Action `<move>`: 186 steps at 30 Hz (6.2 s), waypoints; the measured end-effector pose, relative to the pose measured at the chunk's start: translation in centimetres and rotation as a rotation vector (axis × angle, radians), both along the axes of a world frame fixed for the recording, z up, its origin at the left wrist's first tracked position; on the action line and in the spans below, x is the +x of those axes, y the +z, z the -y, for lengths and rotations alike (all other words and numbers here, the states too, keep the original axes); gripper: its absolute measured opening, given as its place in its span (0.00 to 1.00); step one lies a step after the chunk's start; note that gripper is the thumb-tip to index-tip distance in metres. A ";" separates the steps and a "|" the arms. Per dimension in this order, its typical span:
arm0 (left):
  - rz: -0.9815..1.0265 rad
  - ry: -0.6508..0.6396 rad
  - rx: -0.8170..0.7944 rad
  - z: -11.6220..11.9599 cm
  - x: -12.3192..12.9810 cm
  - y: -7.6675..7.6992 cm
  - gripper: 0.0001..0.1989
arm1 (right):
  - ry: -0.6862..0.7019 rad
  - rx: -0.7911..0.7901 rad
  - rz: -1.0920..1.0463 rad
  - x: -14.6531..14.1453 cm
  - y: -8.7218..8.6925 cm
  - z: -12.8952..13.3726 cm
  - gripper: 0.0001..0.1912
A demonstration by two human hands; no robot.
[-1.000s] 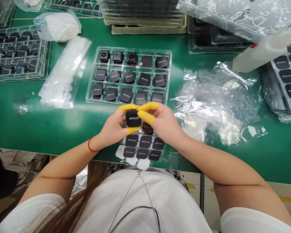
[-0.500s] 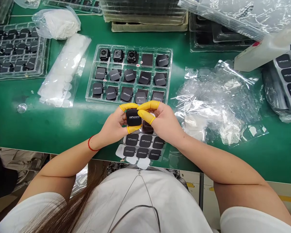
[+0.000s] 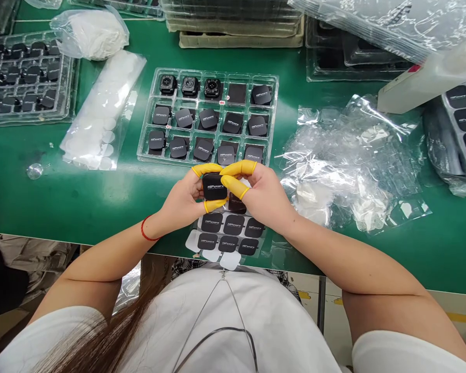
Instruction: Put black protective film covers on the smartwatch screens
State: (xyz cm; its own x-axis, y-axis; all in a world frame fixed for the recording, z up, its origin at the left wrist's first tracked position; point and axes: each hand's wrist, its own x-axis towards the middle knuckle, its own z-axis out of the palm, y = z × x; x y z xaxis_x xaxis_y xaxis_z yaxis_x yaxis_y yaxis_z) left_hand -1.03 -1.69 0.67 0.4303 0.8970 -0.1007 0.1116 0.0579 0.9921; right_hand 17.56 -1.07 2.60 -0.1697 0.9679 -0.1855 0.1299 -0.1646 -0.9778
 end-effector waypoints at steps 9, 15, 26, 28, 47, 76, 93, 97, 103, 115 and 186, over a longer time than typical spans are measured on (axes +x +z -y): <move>-0.009 -0.053 0.007 0.1 0.1 -0.5 0.27 | 0.206 0.322 0.329 -0.8 0.2 0.0 0.25; 0.078 0.064 -0.087 -0.2 -0.2 0.0 0.39 | 0.038 0.332 0.334 -0.7 0.9 -7.6 0.08; 0.016 -0.005 0.020 -0.5 -1.3 0.9 0.26 | 0.213 0.651 1.167 -2.9 -2.2 -22.8 0.09; 0.021 0.000 0.017 -0.5 -1.4 1.0 0.26 | 0.331 0.698 1.247 -4.4 -2.1 -23.3 0.09; 0.106 0.052 -0.067 -1.0 -0.7 -0.4 0.30 | 0.471 0.822 0.694 -2.0 2.3 -2.0 0.12; -0.008 -0.271 -0.291 0.1 -0.3 2.2 0.16 | 0.203 0.124 1.222 9.2 -0.5 4.3 0.15; -0.008 -0.319 0.060 0.5 -0.7 0.9 0.31 | 0.450 -0.070 0.136 1.9 3.0 -0.6 0.59; 0.069 -0.364 -0.057 0.1 -0.9 1.2 0.30 | 0.465 -0.185 -0.014 0.3 2.3 -1.9 0.55; 0.151 -0.160 -0.120 -0.8 -1.3 1.7 0.27 | 0.412 0.390 0.693 1.2 -0.1 -2.6 0.12; -0.115 -0.143 0.043 -0.7 -1.3 0.9 0.26 | 0.367 0.940 0.702 0.0 2.1 -0.2 0.06; 0.166 0.138 -0.220 -1.4 -0.9 0.7 0.30 | -0.037 0.271 -0.122 2.6 3.8 -2.0 0.02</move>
State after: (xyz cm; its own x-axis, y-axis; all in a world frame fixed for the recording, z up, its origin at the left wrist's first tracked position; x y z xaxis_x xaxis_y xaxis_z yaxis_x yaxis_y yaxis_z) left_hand -1.95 -0.26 1.42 0.3325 0.9128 -0.2371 -0.0753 0.2762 0.9581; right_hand 20.16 0.92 6.36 -0.1387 0.9853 0.0997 0.0075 0.1017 -0.9948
